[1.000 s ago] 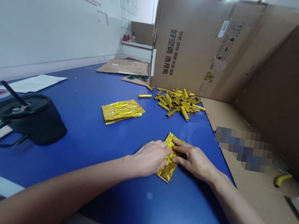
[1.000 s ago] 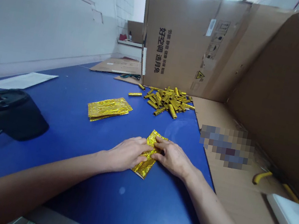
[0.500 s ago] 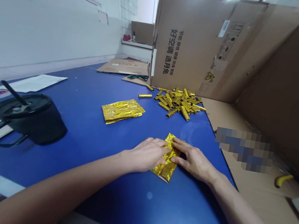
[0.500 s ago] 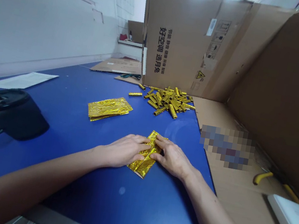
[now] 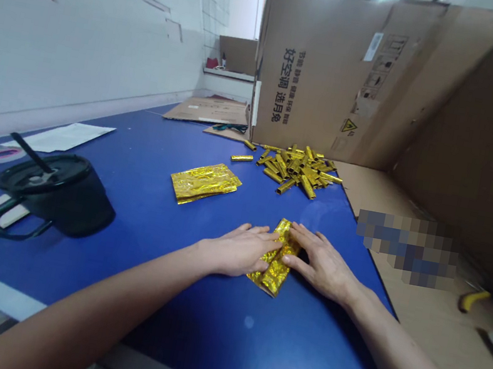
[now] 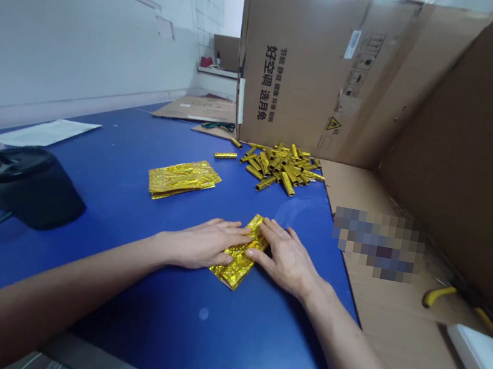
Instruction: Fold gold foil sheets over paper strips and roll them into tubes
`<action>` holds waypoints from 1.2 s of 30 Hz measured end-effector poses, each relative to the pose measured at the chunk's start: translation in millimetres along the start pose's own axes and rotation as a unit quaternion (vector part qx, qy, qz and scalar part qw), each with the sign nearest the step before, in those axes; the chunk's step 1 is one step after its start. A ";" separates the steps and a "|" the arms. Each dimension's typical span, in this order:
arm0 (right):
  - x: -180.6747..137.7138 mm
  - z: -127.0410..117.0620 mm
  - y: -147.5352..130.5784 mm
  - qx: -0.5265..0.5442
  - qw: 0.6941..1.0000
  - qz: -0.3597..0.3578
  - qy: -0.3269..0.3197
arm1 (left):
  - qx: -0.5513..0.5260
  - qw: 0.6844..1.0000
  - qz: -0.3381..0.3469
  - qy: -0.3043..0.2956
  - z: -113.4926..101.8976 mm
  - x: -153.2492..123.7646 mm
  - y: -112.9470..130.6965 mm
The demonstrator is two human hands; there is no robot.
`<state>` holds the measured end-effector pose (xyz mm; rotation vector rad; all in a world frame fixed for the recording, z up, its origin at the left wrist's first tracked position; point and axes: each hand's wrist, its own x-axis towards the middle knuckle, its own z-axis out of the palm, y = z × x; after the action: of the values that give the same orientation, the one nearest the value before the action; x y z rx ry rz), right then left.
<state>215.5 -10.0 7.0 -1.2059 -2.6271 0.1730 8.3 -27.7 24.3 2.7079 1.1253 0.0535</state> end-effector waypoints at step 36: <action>-1.6 -2.2 1.1 -0.019 0.994 0.018 -0.106 | 0.023 0.994 -0.089 -0.054 7.4 3.8 6.6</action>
<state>217.8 -10.5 8.6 -1.3154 -2.8000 0.2732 16.4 -30.8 18.3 2.6009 1.3451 -0.1466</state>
